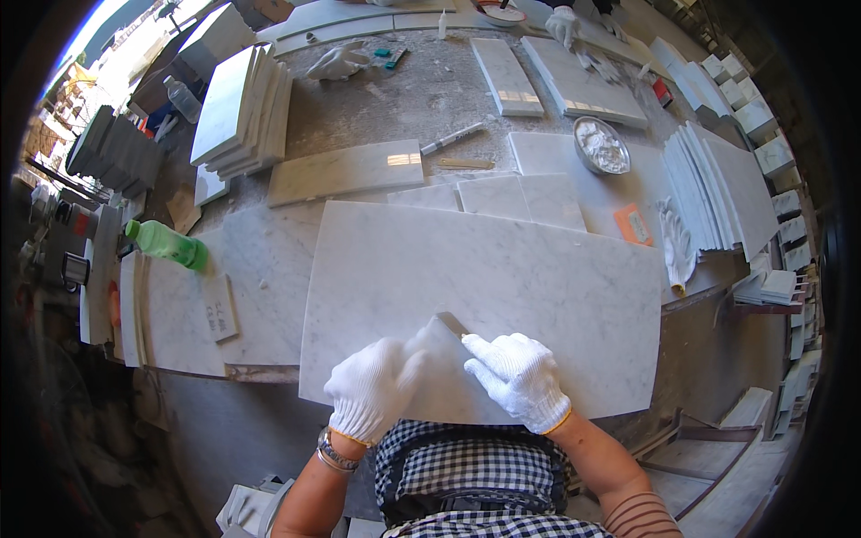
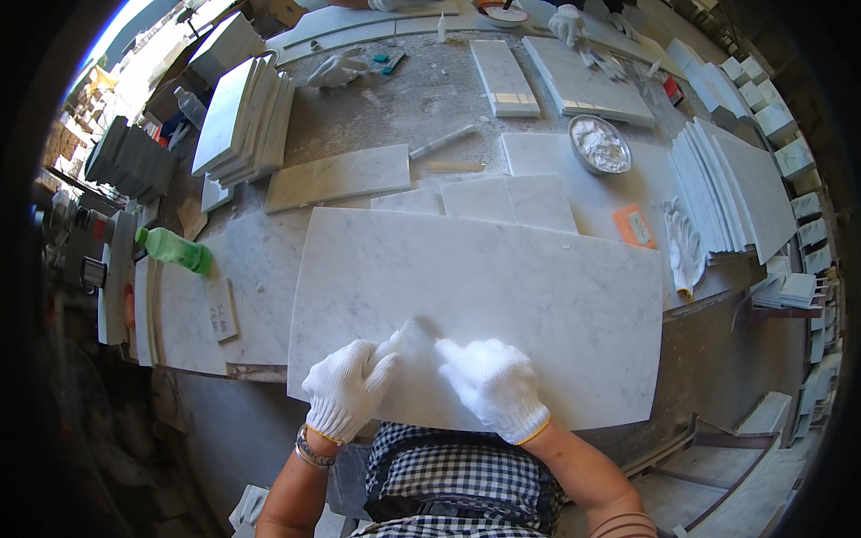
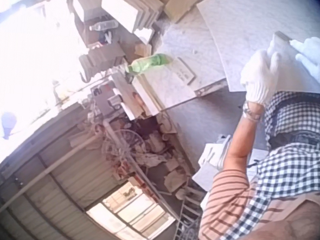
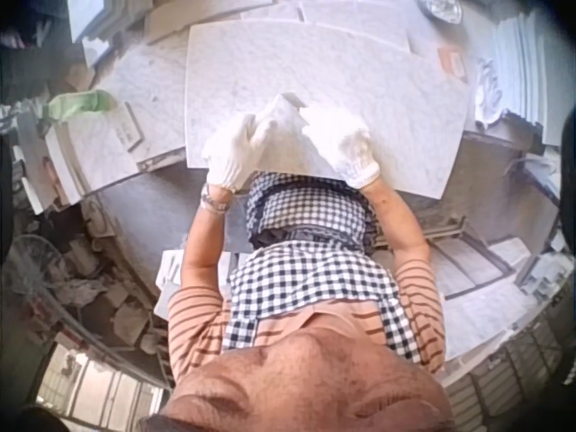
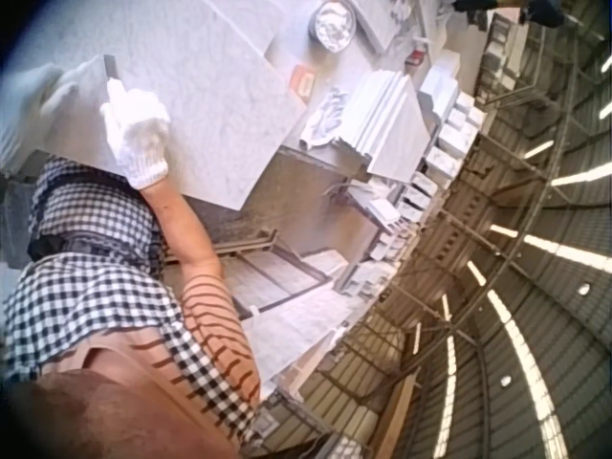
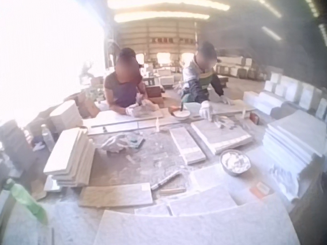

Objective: The person scrapes the surface of a large white tile with a metal scraper, repeatedly moving the tool across the face to remove residue. The person occasionally lifts and repositions the tile on the workbench while continuing to scrape.

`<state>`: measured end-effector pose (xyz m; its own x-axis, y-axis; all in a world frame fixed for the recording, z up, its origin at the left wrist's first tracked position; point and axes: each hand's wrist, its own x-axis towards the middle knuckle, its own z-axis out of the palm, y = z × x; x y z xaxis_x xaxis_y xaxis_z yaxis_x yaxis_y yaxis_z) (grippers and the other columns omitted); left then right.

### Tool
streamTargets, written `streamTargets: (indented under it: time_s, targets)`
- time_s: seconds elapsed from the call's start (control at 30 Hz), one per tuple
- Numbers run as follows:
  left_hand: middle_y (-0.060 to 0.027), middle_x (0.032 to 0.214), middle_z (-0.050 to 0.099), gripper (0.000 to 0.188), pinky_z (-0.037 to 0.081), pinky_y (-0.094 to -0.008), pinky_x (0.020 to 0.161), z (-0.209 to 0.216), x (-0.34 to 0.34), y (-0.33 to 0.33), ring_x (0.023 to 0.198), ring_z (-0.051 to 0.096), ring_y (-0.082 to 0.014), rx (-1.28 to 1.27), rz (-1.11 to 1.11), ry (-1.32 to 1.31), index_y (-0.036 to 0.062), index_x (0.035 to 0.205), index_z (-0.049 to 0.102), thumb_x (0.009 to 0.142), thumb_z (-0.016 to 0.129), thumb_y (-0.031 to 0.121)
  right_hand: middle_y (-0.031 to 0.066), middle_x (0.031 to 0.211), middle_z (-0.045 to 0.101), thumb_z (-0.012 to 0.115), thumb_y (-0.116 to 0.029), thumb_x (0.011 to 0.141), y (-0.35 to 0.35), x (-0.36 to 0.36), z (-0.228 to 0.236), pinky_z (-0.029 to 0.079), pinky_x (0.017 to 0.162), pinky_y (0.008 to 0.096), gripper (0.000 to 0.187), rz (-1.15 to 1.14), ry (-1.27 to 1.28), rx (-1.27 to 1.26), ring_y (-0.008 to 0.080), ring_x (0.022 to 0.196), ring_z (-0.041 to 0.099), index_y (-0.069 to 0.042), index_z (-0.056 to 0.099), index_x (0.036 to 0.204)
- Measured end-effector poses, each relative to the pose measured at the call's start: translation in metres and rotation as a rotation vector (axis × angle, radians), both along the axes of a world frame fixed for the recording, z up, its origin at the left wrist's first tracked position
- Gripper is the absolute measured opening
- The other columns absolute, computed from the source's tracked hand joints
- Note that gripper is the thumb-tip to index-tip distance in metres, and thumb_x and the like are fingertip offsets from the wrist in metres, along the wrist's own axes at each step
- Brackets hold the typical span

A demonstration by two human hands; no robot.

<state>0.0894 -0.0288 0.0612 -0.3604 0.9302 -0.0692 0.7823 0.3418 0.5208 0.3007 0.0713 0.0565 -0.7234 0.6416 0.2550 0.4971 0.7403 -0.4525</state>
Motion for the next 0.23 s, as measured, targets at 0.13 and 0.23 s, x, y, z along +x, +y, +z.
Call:
streamTargets:
  time_s: [0.13,0.23]
  targets:
    - [-0.0138,0.08,0.073,0.035,0.056,-0.0426,0.066,0.001,-0.001,0.007,0.074,0.073,-0.0342,-0.043,-0.01,0.019,0.0085,0.093,0.076,0.09,0.075,0.043,0.0083,0.075,0.066,0.081,-0.016,0.086,-0.002,0.017,-0.006,0.052,0.062,0.0393,0.034,-0.06,0.075,-0.031,0.0272,0.068,0.063,-0.004,0.076,0.118]
    - [-0.014,0.082,0.074,0.036,0.057,-0.0436,0.068,0.004,-0.002,0.011,0.076,0.074,-0.0354,-0.093,-0.026,0.036,0.0088,0.094,0.076,0.09,0.074,0.045,0.0074,0.078,0.069,0.079,-0.016,0.088,-0.001,0.026,-0.019,0.054,0.064,0.0384,0.033,-0.145,0.191,-0.101,0.0254,0.071,0.066,-0.005,0.076,0.119]
